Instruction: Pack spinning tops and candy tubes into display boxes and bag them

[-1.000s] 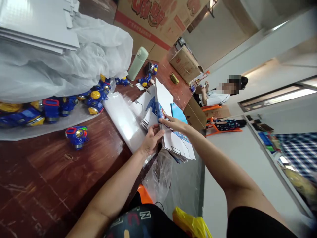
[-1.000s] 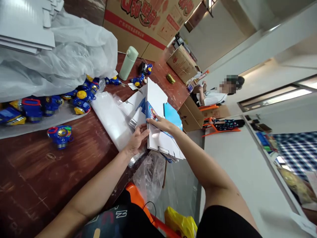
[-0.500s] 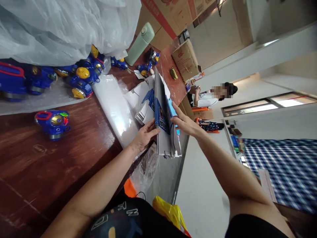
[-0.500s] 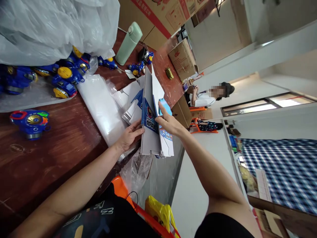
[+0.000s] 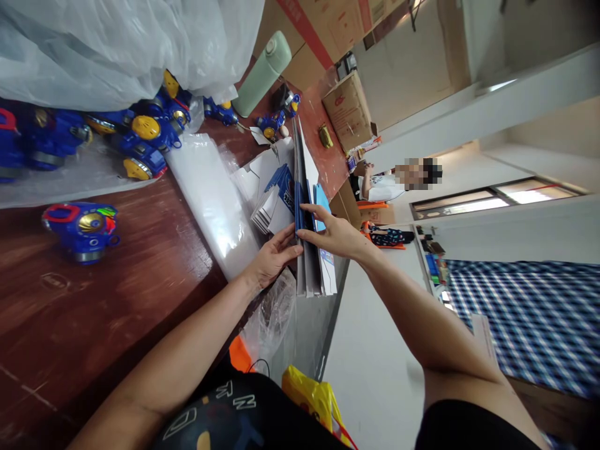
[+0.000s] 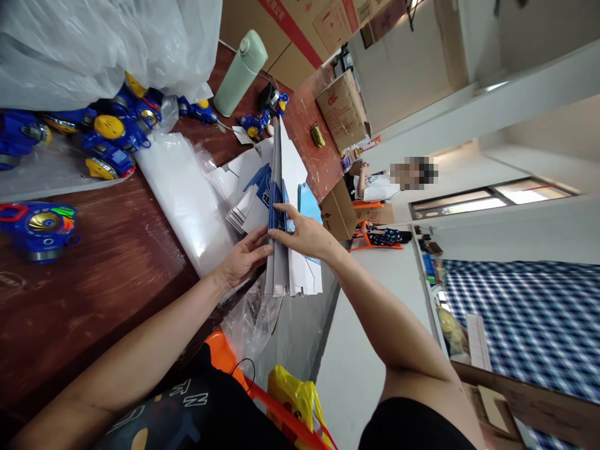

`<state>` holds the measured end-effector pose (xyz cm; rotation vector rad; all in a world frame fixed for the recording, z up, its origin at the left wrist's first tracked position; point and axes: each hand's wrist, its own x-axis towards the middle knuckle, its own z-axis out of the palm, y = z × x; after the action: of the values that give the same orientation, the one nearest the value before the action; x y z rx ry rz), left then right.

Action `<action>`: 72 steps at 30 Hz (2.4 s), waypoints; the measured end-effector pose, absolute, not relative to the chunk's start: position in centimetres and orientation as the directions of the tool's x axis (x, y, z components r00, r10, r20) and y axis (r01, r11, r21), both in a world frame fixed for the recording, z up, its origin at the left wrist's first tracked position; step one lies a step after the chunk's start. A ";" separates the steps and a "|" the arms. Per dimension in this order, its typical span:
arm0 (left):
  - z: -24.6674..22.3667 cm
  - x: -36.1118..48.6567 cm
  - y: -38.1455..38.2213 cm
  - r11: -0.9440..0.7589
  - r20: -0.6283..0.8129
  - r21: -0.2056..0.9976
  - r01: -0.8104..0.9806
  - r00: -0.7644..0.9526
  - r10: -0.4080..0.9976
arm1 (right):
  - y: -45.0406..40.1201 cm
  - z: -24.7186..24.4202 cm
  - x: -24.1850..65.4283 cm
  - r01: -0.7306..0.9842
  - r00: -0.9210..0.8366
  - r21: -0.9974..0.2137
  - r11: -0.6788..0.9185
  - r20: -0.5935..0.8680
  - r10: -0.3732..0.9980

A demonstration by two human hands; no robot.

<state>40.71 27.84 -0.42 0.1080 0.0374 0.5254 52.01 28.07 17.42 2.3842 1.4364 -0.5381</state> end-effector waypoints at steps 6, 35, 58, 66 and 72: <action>-0.4 40.5 28.2 0.869 -0.024 0.140 -0.474 0.876 0.482 | 28.3 18.4 51.6 0.895 0.432 0.112 -0.431 -0.452 0.780; -1.9 39.8 32.0 0.035 0.011 0.975 -0.218 0.207 0.978 | 38.7 15.4 49.9 0.797 0.535 0.567 -0.205 -0.509 0.674; -2.3 40.6 31.5 0.081 0.001 0.942 -0.326 0.244 0.970 | 38.7 14.1 49.5 0.802 0.534 0.572 -0.170 -0.560 0.633; -2.2 40.4 31.5 0.063 0.001 0.967 -0.249 0.248 0.969 | 38.8 14.1 49.5 0.789 0.550 0.592 -0.163 -0.562 0.618; -2.4 40.6 31.6 0.076 -0.017 0.970 -0.232 0.250 0.968 | 39.1 13.1 49.2 0.777 0.558 0.608 -0.161 -0.548 0.623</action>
<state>40.56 31.63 -2.45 1.1058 0.8754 1.0981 49.16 39.07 13.15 1.8694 1.1418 -0.2100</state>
